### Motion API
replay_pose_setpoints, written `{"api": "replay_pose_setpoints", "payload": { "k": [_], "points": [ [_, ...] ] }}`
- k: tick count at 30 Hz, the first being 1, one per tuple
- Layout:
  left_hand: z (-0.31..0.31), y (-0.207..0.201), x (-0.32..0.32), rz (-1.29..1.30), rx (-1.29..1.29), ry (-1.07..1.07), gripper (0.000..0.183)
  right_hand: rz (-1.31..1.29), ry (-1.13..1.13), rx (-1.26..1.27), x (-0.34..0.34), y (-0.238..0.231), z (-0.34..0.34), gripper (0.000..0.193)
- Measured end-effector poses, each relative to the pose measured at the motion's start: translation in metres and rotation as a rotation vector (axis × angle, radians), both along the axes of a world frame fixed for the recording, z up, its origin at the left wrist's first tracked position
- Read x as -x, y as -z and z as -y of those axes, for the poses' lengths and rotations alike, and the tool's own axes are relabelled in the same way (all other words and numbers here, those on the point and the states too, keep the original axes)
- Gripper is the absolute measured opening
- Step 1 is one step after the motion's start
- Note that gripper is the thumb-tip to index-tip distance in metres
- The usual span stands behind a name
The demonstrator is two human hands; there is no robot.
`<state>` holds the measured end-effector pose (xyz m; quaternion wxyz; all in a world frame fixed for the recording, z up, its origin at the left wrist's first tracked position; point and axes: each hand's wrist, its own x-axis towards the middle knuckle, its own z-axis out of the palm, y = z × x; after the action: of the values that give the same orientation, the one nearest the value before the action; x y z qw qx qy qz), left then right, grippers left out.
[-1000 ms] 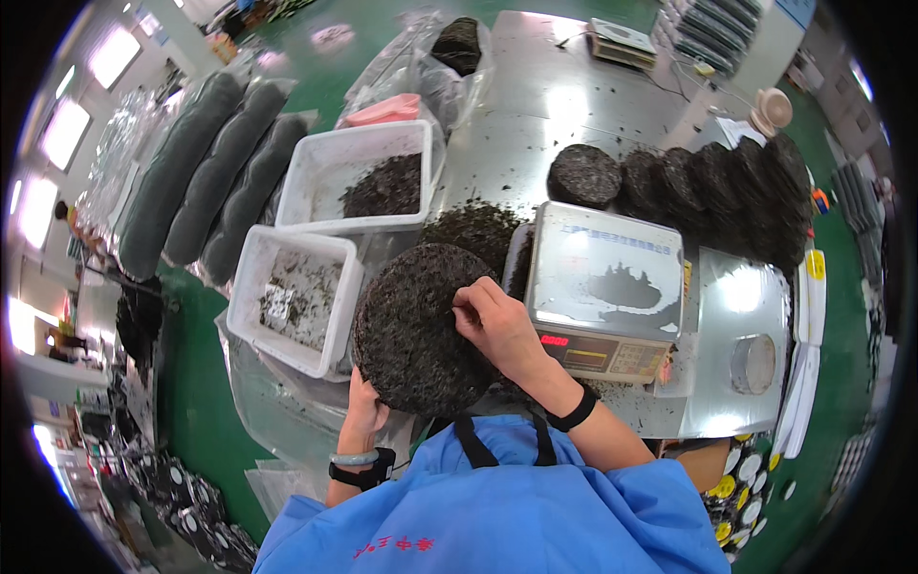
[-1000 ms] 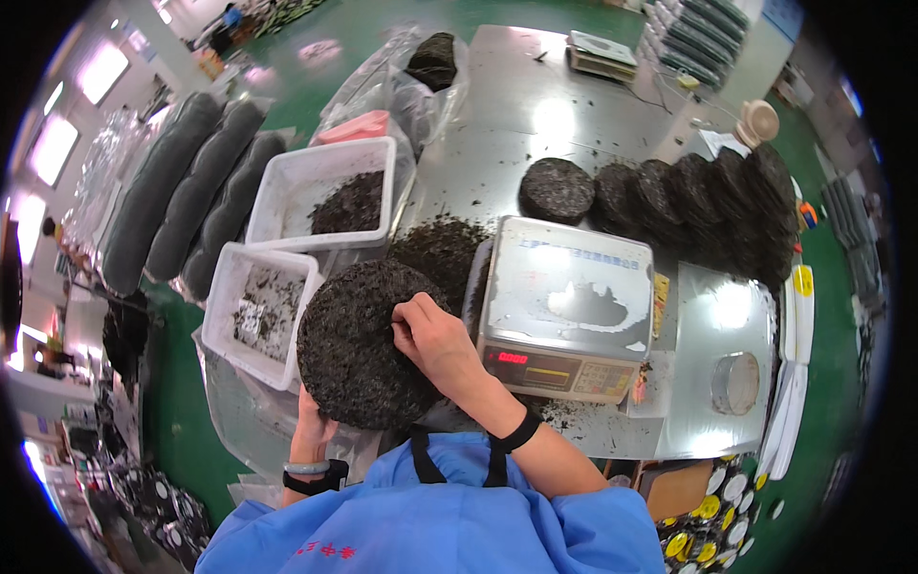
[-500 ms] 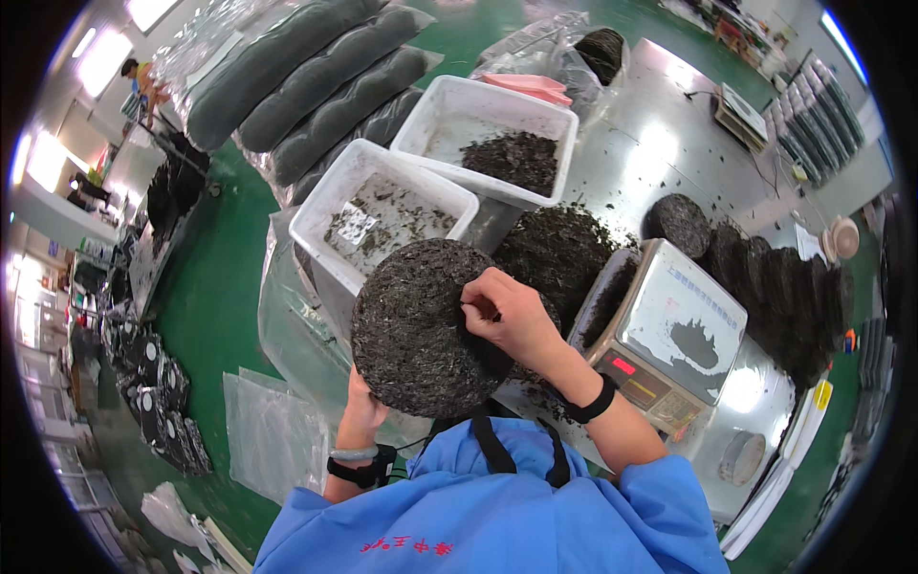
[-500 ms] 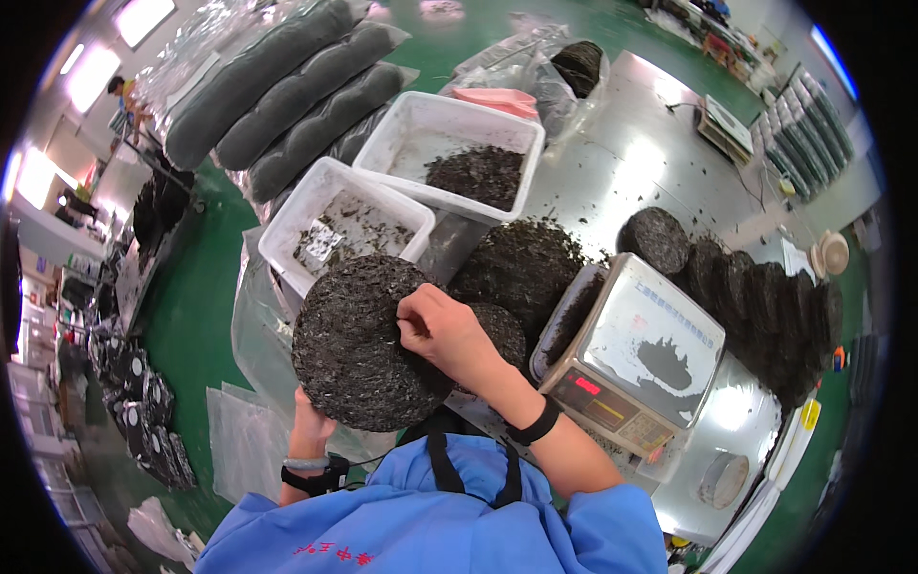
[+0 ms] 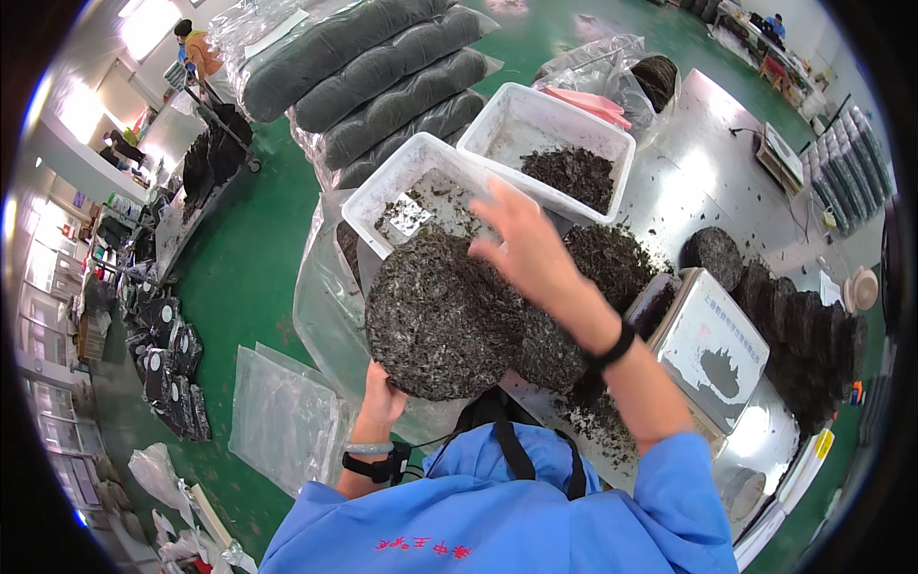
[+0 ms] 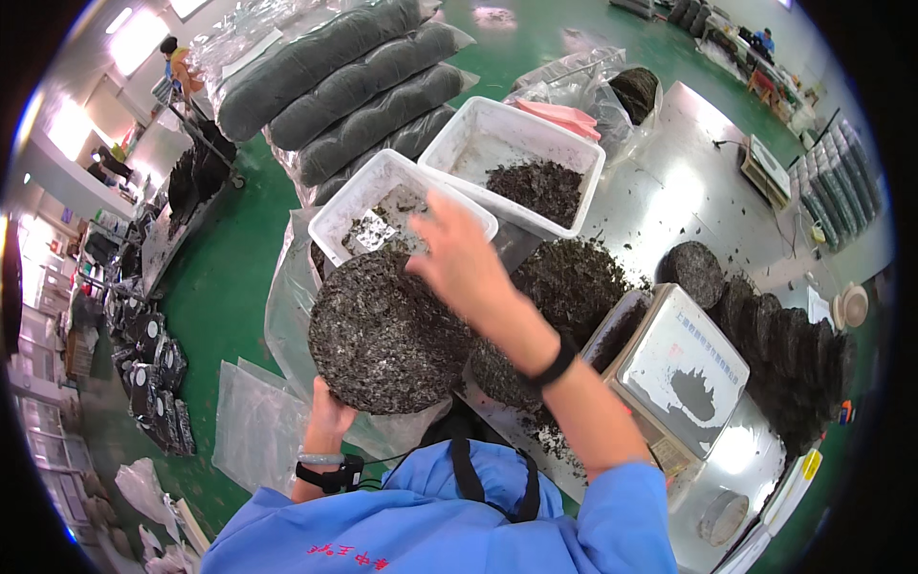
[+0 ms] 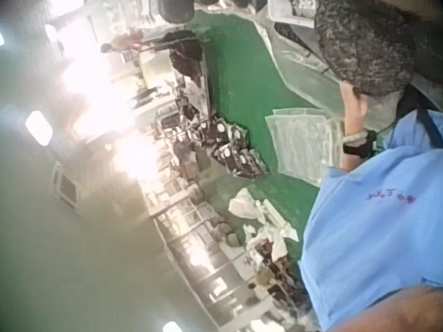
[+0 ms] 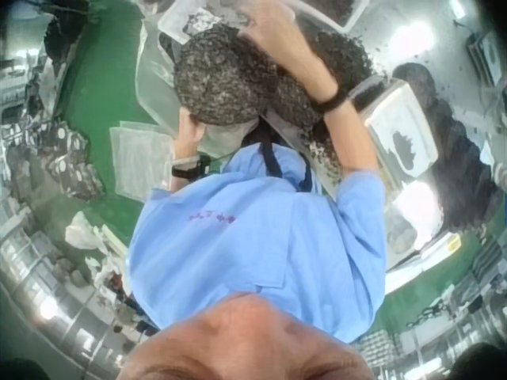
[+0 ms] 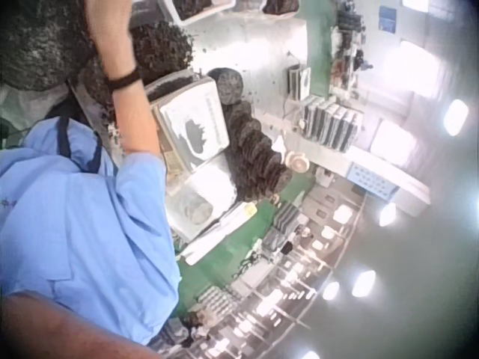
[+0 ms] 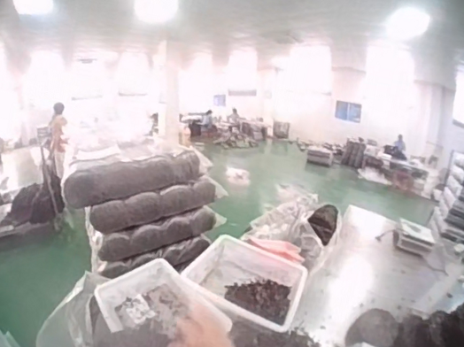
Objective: The person manually shapes dark, loose tea leaves into round, compressed cakes by hand. They repeatedly weigh the cakes on a digital scale, adjusting the mass by adding or removing leaves to meet a target weight, and then stack the finished cakes on the table.
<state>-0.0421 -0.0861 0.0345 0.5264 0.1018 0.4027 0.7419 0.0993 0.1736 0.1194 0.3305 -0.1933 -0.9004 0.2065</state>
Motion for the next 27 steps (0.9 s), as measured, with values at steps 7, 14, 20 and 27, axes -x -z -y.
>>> {"api": "replay_pose_setpoints", "payload": {
  "k": [7,14,20,27],
  "points": [
    [-0.045,-0.008,-0.051,-0.172,0.044,0.209,0.074,0.306,0.091,0.333,-0.078,0.016,0.136,0.095],
    [-0.090,0.001,-0.073,0.009,0.019,0.411,0.075,-0.373,0.971,0.590,-0.219,-0.003,0.111,0.039],
    [-0.115,0.016,-0.089,0.138,-0.001,0.610,0.076,-0.468,1.364,0.380,-0.365,0.088,0.094,0.062],
    [-0.138,-0.003,-0.140,-0.044,-0.065,0.721,0.091,-0.127,0.716,0.506,-0.230,0.026,0.119,0.073]
  ]
}}
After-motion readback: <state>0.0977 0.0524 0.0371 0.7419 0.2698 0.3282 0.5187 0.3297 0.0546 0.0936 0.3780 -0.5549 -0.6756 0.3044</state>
